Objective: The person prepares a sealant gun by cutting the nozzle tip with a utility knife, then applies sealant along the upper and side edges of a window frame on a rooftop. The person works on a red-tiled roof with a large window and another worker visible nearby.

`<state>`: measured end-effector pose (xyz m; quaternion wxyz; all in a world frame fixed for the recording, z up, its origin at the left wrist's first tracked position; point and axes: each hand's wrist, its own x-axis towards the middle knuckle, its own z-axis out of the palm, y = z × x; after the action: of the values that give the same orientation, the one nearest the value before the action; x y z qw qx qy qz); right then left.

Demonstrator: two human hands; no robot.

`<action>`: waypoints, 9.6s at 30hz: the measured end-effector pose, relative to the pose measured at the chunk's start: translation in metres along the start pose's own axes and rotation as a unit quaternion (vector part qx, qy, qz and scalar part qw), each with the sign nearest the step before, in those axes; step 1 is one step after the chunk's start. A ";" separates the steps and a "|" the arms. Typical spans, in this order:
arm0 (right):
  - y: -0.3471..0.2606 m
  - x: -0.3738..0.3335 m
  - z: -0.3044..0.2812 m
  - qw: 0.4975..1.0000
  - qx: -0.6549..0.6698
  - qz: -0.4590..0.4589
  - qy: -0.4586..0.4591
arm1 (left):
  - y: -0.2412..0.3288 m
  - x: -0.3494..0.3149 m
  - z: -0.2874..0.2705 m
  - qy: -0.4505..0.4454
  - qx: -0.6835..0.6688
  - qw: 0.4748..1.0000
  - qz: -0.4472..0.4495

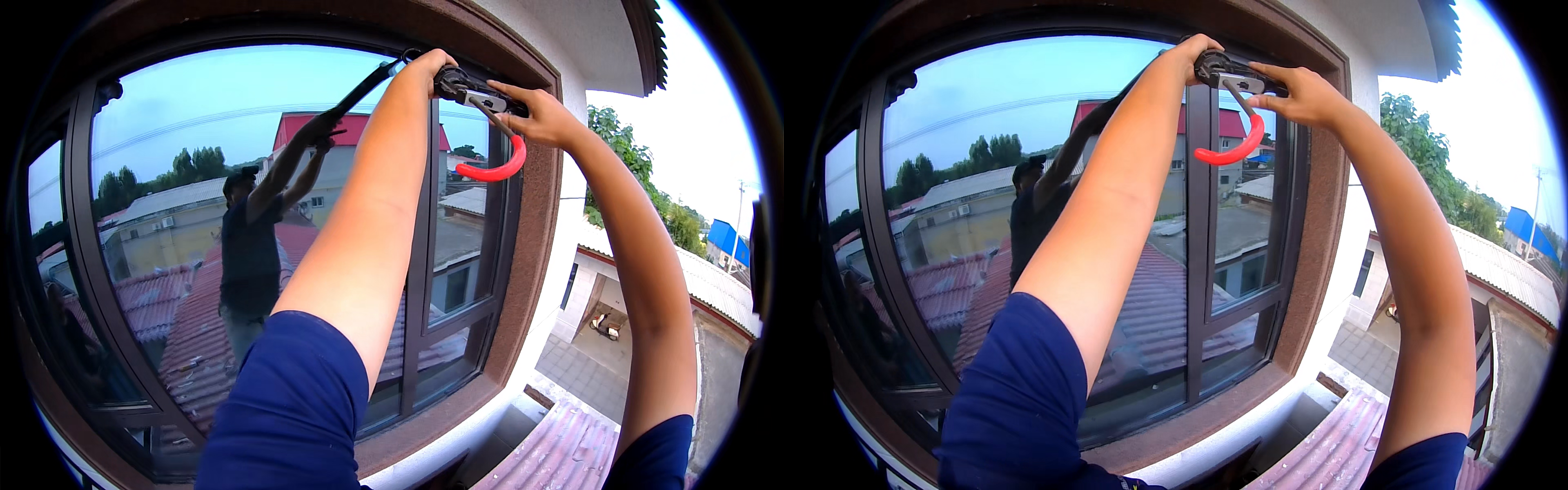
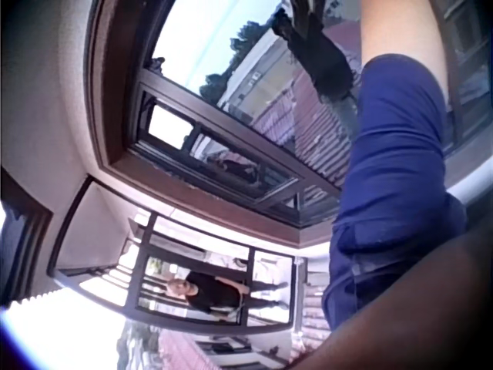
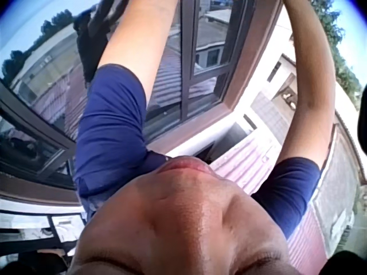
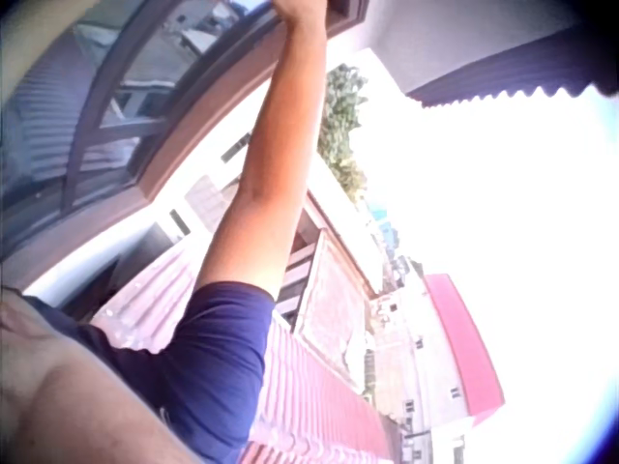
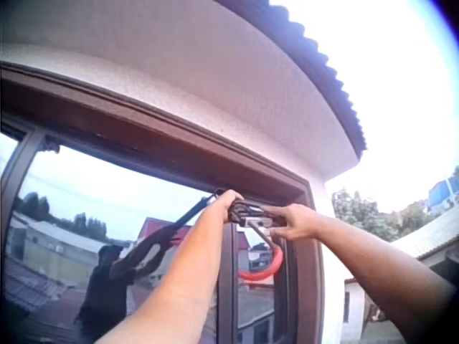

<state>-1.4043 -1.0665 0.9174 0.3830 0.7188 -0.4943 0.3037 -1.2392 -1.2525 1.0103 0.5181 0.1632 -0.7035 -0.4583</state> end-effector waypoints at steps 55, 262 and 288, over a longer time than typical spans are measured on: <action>-0.160 0.160 -0.017 0.961 0.011 0.273 -0.046 | -0.815 -0.795 -0.220 0.191 -0.217 0.785 -0.548; -0.476 -0.898 0.611 0.894 0.160 0.387 -0.158 | -0.908 -0.730 -0.036 -0.064 -0.290 0.875 -0.383; -0.506 -1.053 0.687 0.864 0.207 0.422 -0.181 | -1.041 -0.828 -0.009 -0.037 -0.281 0.861 -0.421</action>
<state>-1.2312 -1.0371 -0.4268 -0.0357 0.5464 -0.7369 0.3965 -1.1473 -1.2215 -0.3166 0.2728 0.2740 -0.4276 -0.8171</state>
